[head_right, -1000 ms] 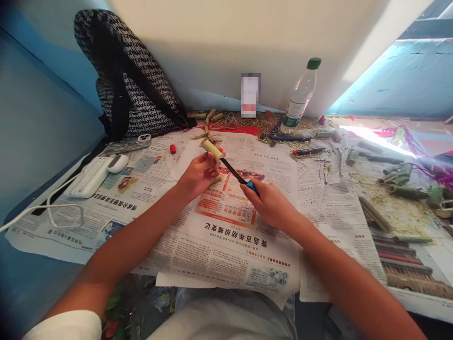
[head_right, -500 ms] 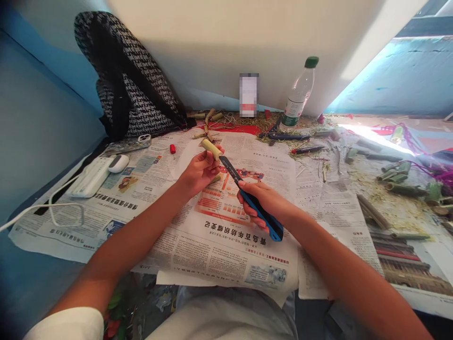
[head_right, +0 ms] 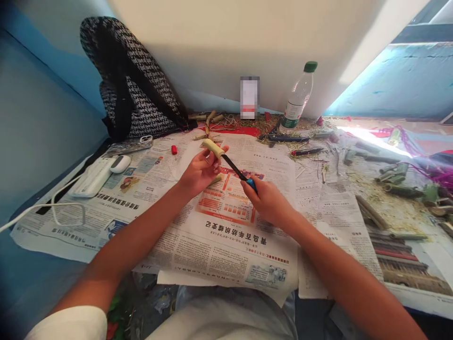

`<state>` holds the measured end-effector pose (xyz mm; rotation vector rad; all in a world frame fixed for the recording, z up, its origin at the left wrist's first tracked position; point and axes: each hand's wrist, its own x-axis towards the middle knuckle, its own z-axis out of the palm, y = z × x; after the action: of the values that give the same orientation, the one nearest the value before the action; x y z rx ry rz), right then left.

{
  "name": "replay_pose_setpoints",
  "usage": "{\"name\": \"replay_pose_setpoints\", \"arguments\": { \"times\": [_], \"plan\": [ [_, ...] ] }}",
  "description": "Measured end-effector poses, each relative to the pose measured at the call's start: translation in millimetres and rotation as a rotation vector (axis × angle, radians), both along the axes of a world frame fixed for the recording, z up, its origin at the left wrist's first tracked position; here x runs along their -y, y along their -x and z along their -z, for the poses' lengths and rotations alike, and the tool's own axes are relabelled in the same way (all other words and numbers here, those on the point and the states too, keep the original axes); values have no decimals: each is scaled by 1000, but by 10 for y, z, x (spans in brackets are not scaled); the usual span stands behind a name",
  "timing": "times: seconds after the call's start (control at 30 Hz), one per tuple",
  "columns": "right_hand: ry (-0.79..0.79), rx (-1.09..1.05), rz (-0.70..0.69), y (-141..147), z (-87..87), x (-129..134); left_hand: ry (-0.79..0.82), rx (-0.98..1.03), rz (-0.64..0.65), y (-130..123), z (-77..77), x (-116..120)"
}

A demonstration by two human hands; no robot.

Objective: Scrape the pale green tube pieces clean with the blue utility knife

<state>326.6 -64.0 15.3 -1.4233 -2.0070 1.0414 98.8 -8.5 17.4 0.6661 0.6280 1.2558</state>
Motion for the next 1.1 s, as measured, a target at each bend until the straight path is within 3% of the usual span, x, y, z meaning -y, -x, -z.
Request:
{"name": "replay_pose_setpoints", "arguments": {
  "times": [0.1,0.27,0.43,0.6,0.77,0.97,1.1],
  "plan": [
    [-243,289,31,-60,27,-37,44,6,26,12,-29,21],
    [-326,559,28,-107,31,-37,56,-15,-1,28,-31,17],
    [-378,591,37,-93,41,-17,-7,-52,-13,31,45,-21],
    [-330,467,29,-101,10,-14,-29,-135,-70,39,125,-71],
    [-159,198,-56,-115,-74,-1,-70,-212,-63,56,165,-96],
    [463,-206,-78,-105,-129,15,-129,-277,-73,59,172,-116],
    [733,-439,-95,-84,-158,21,-127,-295,-88,58,202,-148]
  ]
}}
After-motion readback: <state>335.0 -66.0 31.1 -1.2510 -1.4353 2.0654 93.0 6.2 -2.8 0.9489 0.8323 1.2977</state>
